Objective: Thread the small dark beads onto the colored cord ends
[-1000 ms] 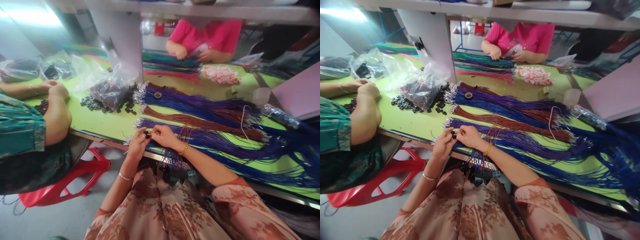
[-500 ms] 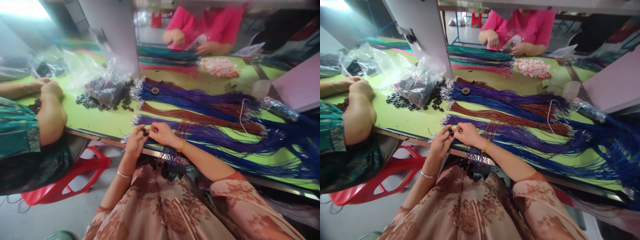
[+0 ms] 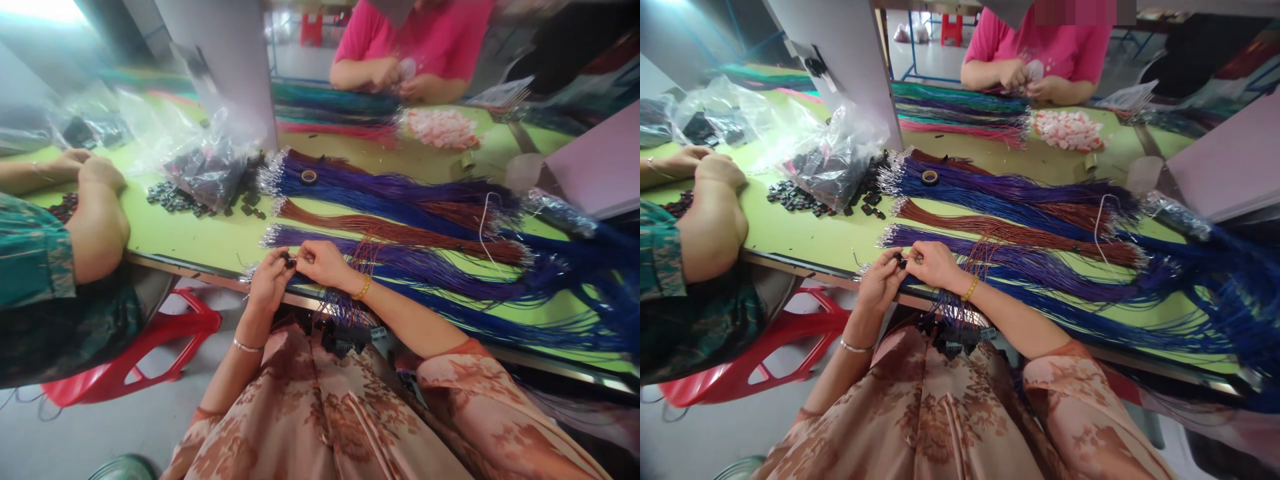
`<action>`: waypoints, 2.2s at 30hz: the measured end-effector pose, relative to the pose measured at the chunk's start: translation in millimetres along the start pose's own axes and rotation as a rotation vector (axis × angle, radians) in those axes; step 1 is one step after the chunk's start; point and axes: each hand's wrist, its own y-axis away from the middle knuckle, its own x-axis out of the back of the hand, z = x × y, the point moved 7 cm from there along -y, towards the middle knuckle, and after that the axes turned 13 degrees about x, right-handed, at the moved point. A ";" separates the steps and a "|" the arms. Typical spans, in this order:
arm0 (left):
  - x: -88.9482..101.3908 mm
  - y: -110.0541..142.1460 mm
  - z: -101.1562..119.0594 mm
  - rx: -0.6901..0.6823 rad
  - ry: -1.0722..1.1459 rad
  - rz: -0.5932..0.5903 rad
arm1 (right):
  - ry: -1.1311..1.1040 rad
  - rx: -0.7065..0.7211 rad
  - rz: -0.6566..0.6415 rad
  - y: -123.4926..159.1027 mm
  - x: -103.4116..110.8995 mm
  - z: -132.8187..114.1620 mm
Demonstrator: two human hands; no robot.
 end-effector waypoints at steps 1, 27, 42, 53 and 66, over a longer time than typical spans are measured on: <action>-0.2 0.3 0.2 -0.002 0.004 0.005 | 0.011 0.006 -0.003 -0.2 0.1 -0.8; 3.4 1.1 -6.3 0.001 -0.051 0.120 | 0.101 0.125 -0.084 2.3 -11.3 -3.6; -20.4 -0.8 2.2 -0.071 -0.028 0.006 | 0.352 -0.129 -0.012 -67.7 32.3 75.8; -12.1 -13.2 -5.1 -0.034 -0.004 -0.010 | 0.486 -0.091 -0.172 -77.9 25.4 88.2; -13.4 -10.7 -6.2 -0.010 -0.016 -0.016 | 0.556 -0.046 -0.192 -79.7 35.5 79.5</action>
